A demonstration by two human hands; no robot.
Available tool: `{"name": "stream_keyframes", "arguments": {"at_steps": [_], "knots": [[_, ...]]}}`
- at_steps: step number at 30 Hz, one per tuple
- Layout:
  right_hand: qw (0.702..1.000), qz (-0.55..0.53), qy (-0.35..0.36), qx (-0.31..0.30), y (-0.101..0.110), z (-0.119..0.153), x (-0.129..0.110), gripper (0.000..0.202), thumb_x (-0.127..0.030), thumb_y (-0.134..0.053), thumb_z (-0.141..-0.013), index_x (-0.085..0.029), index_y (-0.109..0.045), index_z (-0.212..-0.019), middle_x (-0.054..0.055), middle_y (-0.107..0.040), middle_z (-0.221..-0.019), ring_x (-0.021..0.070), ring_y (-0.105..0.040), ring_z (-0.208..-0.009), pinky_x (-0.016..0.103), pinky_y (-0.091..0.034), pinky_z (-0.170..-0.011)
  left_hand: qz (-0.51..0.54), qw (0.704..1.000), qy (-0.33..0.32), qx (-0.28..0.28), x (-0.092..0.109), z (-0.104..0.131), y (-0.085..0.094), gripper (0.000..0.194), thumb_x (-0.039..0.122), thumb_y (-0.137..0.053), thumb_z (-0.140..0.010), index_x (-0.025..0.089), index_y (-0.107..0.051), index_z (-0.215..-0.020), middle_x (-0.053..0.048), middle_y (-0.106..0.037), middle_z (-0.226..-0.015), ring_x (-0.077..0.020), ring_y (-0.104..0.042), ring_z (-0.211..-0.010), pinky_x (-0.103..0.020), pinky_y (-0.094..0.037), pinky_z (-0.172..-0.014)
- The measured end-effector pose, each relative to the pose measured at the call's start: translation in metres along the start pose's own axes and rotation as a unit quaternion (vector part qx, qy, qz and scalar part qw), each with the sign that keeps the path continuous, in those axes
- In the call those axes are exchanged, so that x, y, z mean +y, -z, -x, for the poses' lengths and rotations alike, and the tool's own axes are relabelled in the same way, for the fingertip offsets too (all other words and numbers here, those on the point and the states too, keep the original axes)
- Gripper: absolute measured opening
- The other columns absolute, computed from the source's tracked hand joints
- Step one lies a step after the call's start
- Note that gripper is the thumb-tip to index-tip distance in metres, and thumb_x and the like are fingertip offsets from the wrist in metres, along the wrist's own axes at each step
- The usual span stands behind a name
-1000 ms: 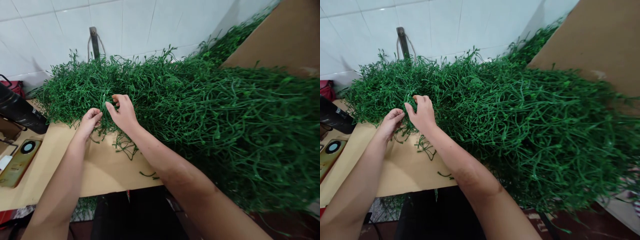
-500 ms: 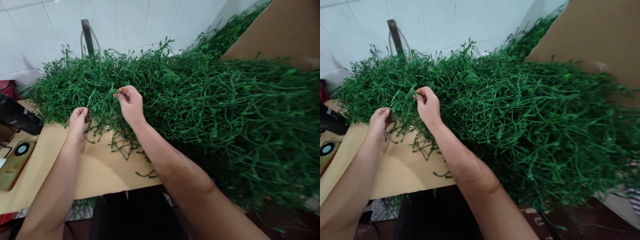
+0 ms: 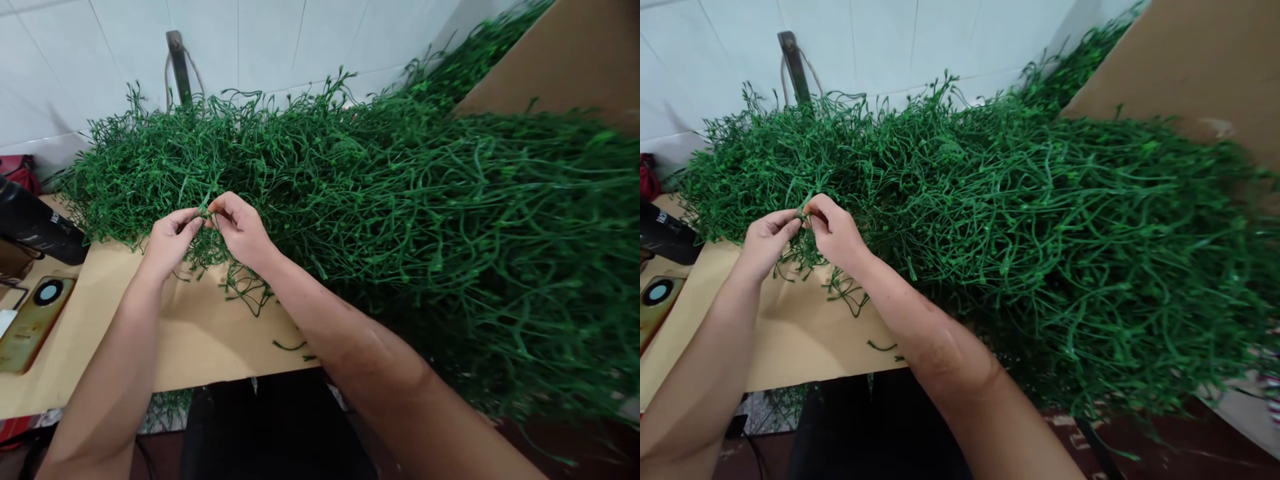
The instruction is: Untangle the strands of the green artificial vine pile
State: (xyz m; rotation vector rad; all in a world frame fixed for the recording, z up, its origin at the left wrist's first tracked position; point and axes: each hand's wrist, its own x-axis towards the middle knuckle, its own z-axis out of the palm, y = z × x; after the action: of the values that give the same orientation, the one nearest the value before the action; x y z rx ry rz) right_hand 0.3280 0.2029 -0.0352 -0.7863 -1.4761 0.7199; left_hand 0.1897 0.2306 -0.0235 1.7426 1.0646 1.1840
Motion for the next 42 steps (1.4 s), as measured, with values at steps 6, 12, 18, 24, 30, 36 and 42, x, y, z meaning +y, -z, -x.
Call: {"name": "stream_keyframes", "arguments": {"at_steps": [6,12,18,24,30,36,42], "knots": [[0.996,-0.031,-0.082,0.03,-0.005,0.001,-0.004,0.017,-0.034,-0.044,-0.088,-0.02,-0.041,-0.078,-0.006,-0.038,-0.06,0.0066,-0.036,-0.053,0.023,-0.031,-0.053,0.016,0.999,-0.024,0.028,0.0,0.0,0.002,0.038,0.047,-0.069,-0.066,0.014,-0.068,-0.086,-0.003,-0.068,-0.083,-0.0135,-0.058,-0.078,-0.025,-0.046,-0.075],[0.983,0.101,-0.15,0.039,0.0,-0.001,0.001,0.016,-0.025,-0.057,-0.079,-0.019,-0.044,-0.073,-0.006,-0.039,-0.06,0.0067,-0.036,-0.056,0.024,-0.03,-0.056,-0.016,0.997,-0.04,0.067,0.003,0.001,0.002,0.026,0.041,-0.064,-0.07,0.015,-0.065,-0.073,0.0,-0.061,-0.07,-0.011,-0.052,-0.068,-0.022,-0.042,-0.067],[0.99,0.077,-0.115,-0.027,0.002,0.001,-0.003,0.019,-0.031,-0.046,-0.088,-0.018,-0.049,-0.074,-0.005,-0.04,-0.061,0.0075,-0.036,-0.057,0.024,-0.03,-0.057,0.061,0.996,0.033,0.055,0.007,0.0,0.013,0.015,0.024,-0.06,-0.064,0.016,-0.064,-0.077,0.001,-0.063,-0.071,-0.0108,-0.054,-0.067,-0.023,-0.045,-0.069],[0.991,0.078,-0.106,0.003,0.004,0.001,0.005,0.031,-0.044,-0.045,-0.088,-0.019,-0.044,-0.069,-0.004,-0.04,-0.062,0.0081,-0.037,-0.058,0.025,-0.032,-0.057,0.072,0.995,0.068,0.006,0.011,0.003,0.012,0.023,0.031,-0.064,-0.066,0.016,-0.067,-0.084,0.001,-0.064,-0.071,-0.0126,-0.058,-0.071,-0.025,-0.048,-0.073],[0.992,0.083,-0.099,0.002,0.004,-0.002,0.007,0.027,-0.028,-0.036,-0.092,-0.02,-0.042,-0.067,-0.001,-0.045,-0.065,0.0102,-0.042,-0.063,0.026,-0.034,-0.061,0.031,0.996,0.084,-0.001,0.005,0.001,0.013,0.03,0.045,-0.062,-0.072,0.016,-0.067,-0.072,-0.001,-0.064,-0.066,-0.0154,-0.059,-0.072,-0.027,-0.048,-0.072],[0.98,0.142,-0.068,-0.118,-0.004,0.005,-0.002,0.024,-0.017,-0.037,-0.086,-0.019,-0.036,-0.063,-0.002,-0.042,-0.064,0.0097,-0.039,-0.062,0.025,-0.031,-0.063,0.03,0.996,0.08,-0.017,0.006,0.001,0.014,0.046,0.06,-0.067,-0.062,0.016,-0.068,-0.076,-0.003,-0.066,-0.069,-0.0178,-0.06,-0.077,-0.029,-0.048,-0.073],[0.966,0.191,-0.081,-0.156,-0.002,0.007,-0.007,0.025,-0.02,-0.038,-0.087,-0.02,-0.032,-0.063,-0.004,-0.035,-0.059,0.0087,-0.031,-0.057,0.026,-0.024,-0.059,0.027,0.996,0.079,-0.035,0.009,0.001,0.008,0.04,0.054,-0.074,-0.056,0.017,-0.068,-0.071,-0.001,-0.063,-0.066,-0.0133,-0.055,-0.067,-0.025,-0.046,-0.067]]}}
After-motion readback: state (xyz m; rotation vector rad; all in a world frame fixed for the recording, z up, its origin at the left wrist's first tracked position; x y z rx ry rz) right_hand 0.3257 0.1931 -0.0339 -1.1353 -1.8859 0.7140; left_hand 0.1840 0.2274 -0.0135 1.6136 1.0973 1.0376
